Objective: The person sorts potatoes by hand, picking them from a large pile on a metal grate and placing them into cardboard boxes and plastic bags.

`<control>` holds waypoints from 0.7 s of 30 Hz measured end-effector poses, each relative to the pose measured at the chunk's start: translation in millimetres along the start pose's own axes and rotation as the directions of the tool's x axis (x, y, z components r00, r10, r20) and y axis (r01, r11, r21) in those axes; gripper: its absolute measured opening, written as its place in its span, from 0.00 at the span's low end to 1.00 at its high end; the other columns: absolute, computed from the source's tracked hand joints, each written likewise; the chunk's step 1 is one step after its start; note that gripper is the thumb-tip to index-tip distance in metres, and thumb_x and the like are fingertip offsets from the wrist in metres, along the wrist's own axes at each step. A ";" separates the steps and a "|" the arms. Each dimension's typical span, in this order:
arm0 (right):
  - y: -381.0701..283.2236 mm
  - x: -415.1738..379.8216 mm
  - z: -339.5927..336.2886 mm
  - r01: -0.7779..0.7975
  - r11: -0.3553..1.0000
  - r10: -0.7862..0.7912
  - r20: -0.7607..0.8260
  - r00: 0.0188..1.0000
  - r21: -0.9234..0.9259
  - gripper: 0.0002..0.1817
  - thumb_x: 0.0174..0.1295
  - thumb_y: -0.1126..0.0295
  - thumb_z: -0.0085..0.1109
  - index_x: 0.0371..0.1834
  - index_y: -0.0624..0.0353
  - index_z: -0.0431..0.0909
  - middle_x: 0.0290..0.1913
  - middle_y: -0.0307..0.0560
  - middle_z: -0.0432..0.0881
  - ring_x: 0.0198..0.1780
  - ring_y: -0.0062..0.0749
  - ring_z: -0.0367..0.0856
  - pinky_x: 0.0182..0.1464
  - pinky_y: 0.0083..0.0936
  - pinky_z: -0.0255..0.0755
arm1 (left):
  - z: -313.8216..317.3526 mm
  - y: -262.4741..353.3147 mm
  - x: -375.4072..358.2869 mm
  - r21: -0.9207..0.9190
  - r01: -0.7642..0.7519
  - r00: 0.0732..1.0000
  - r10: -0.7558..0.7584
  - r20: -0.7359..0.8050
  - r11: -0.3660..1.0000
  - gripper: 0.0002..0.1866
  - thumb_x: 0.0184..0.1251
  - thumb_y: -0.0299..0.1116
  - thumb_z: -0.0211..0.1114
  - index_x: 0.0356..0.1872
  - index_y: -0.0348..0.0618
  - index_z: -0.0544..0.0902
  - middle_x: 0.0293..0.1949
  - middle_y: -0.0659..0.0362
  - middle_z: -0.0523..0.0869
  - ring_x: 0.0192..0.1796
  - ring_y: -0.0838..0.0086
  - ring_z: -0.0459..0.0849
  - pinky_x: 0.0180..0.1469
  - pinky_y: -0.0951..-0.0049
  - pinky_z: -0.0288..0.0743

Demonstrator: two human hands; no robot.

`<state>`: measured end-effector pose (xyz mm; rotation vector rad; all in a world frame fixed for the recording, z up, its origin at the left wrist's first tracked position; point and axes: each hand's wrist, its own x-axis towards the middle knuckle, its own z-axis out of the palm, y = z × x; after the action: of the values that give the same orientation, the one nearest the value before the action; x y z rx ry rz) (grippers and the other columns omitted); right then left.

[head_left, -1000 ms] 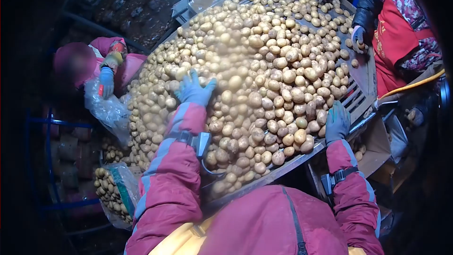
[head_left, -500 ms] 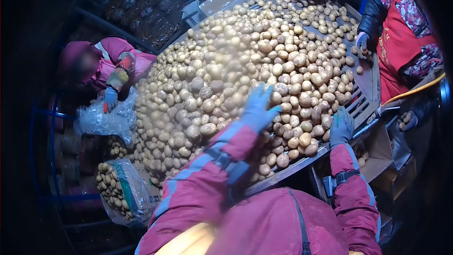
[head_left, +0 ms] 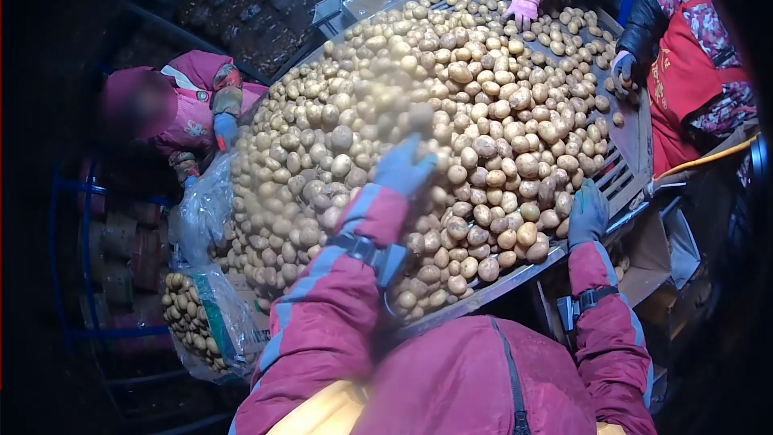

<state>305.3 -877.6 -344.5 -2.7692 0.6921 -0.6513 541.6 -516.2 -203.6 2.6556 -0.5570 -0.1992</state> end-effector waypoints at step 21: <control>-11.1 4.7 -13.5 -0.036 0.998 0.034 0.033 0.999 0.056 0.20 0.71 0.65 0.54 0.63 0.61 0.78 0.67 0.51 0.79 0.67 0.49 0.75 0.71 0.43 0.64 | 7.6 -56.2 114.7 0.160 0.349 0.936 -0.332 -0.119 0.923 0.29 0.62 0.55 0.65 0.52 0.39 0.84 0.53 0.42 0.87 0.57 0.48 0.85 0.59 0.53 0.78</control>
<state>307.2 -871.5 -327.5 -2.7035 0.7022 -0.6085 664.1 -519.5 -240.5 2.9059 -0.0798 -0.1333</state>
